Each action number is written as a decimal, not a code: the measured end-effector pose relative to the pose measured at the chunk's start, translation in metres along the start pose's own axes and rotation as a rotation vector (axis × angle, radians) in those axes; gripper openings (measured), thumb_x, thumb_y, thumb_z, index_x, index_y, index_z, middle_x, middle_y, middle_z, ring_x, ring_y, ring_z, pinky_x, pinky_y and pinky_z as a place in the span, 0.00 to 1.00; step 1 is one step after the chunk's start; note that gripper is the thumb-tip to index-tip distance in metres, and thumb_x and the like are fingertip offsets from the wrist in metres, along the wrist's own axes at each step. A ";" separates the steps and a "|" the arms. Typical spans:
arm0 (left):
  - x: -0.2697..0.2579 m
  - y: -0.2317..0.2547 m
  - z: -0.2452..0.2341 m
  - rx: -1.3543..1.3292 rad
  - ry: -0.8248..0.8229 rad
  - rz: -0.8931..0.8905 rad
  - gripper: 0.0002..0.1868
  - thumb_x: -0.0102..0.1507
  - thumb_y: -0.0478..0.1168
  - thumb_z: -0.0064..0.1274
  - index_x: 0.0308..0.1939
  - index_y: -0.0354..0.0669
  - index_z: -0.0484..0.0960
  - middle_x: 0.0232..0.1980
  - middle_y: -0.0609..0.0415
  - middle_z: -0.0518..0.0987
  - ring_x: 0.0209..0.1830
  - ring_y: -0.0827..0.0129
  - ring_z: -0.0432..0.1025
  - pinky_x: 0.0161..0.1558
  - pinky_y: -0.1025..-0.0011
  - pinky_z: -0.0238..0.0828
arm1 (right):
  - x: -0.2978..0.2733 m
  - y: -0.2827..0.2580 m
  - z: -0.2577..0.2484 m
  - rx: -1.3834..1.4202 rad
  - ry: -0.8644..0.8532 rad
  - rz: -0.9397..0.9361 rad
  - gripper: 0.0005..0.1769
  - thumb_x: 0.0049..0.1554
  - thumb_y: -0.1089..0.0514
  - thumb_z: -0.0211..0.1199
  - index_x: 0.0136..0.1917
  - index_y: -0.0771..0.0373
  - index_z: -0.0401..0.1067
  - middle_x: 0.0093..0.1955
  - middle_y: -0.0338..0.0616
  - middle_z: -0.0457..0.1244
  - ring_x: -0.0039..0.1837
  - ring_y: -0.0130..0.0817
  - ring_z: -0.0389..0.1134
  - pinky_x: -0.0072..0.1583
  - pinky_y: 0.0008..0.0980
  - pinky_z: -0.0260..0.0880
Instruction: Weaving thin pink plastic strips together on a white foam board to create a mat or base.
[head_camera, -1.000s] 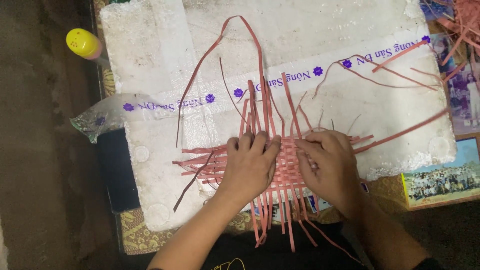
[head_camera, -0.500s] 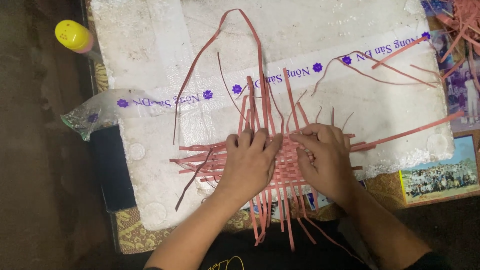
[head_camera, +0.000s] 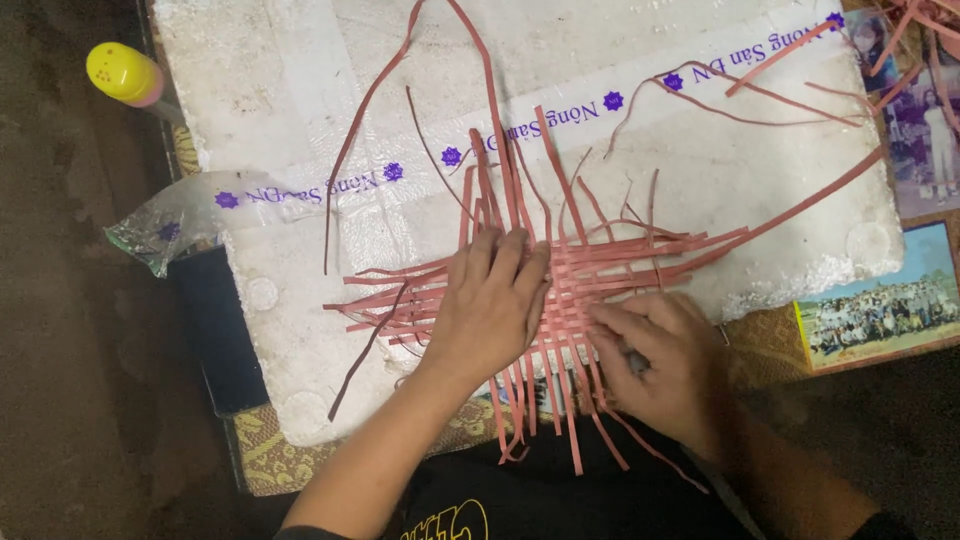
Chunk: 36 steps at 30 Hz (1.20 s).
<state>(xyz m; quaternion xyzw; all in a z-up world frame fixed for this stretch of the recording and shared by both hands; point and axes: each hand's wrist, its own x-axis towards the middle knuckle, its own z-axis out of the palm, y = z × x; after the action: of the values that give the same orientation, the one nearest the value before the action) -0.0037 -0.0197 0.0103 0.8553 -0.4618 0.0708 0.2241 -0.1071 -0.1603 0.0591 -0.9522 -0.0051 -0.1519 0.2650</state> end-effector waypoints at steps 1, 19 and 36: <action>0.001 0.000 -0.004 -0.024 -0.075 0.014 0.16 0.59 0.42 0.38 0.48 0.38 0.67 0.51 0.43 0.65 0.53 0.49 0.58 0.52 0.55 0.55 | -0.001 -0.008 -0.004 0.142 -0.085 0.107 0.12 0.46 0.62 0.56 0.45 0.65 0.69 0.38 0.45 0.63 0.37 0.31 0.63 0.38 0.25 0.62; 0.032 -0.028 -0.018 -0.059 -0.496 0.246 0.20 0.52 0.41 0.47 0.46 0.38 0.72 0.39 0.51 0.65 0.37 0.59 0.61 0.36 0.62 0.60 | -0.036 -0.002 0.024 -0.269 -0.331 0.077 0.45 0.36 0.32 0.62 0.60 0.58 0.57 0.40 0.42 0.57 0.42 0.36 0.60 0.36 0.32 0.62; 0.032 -0.040 -0.095 0.038 -0.962 -0.482 0.14 0.56 0.47 0.39 0.40 0.49 0.74 0.37 0.53 0.76 0.38 0.58 0.69 0.36 0.64 0.64 | -0.088 0.010 0.030 0.849 -0.503 1.020 0.20 0.42 0.58 0.59 0.50 0.61 0.67 0.48 0.41 0.66 0.50 0.30 0.67 0.55 0.27 0.63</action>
<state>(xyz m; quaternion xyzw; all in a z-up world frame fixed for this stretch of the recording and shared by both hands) 0.0558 0.0172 0.0924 0.8767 -0.3017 -0.3743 -0.0182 -0.1819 -0.1471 0.0039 -0.6566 0.3215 0.2306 0.6422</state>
